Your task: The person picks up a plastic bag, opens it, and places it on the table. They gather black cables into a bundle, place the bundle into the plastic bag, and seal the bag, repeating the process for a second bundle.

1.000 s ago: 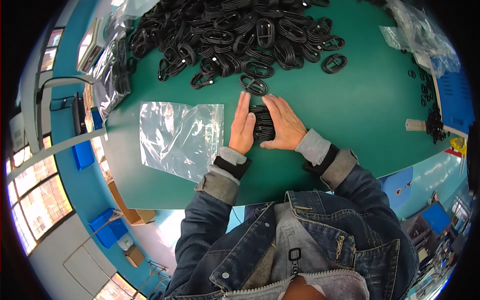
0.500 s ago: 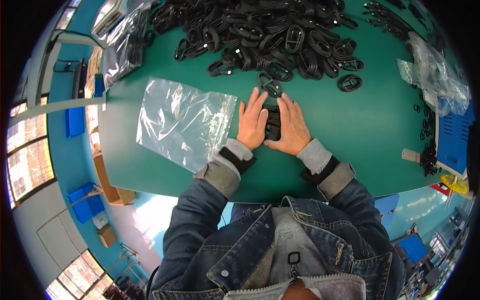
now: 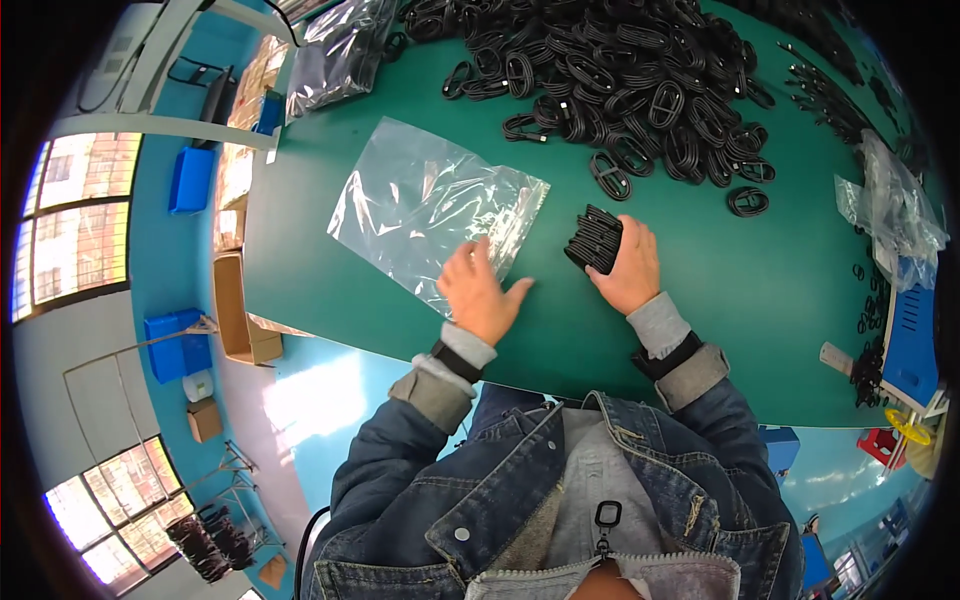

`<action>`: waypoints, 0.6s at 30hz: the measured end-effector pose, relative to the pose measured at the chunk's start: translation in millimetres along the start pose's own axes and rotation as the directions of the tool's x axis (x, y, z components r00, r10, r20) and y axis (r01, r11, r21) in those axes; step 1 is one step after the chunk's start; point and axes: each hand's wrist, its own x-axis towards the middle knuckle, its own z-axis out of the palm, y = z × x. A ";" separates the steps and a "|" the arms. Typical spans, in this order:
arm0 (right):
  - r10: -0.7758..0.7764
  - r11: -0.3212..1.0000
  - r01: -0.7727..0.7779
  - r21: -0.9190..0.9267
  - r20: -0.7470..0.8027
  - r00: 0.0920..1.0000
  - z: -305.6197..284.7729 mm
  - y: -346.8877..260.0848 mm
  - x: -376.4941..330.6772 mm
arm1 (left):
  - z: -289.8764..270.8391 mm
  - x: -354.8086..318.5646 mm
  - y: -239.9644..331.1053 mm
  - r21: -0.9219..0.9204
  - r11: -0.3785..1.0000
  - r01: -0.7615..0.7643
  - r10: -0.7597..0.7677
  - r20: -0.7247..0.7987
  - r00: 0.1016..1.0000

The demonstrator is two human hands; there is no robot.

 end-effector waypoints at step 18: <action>0.023 0.996 -0.045 0.076 0.263 0.964 74.1 -104.7 28.4 | -31.5 -20.5 -87.8 -0.339 0.941 0.016 -0.072 -0.153 0.986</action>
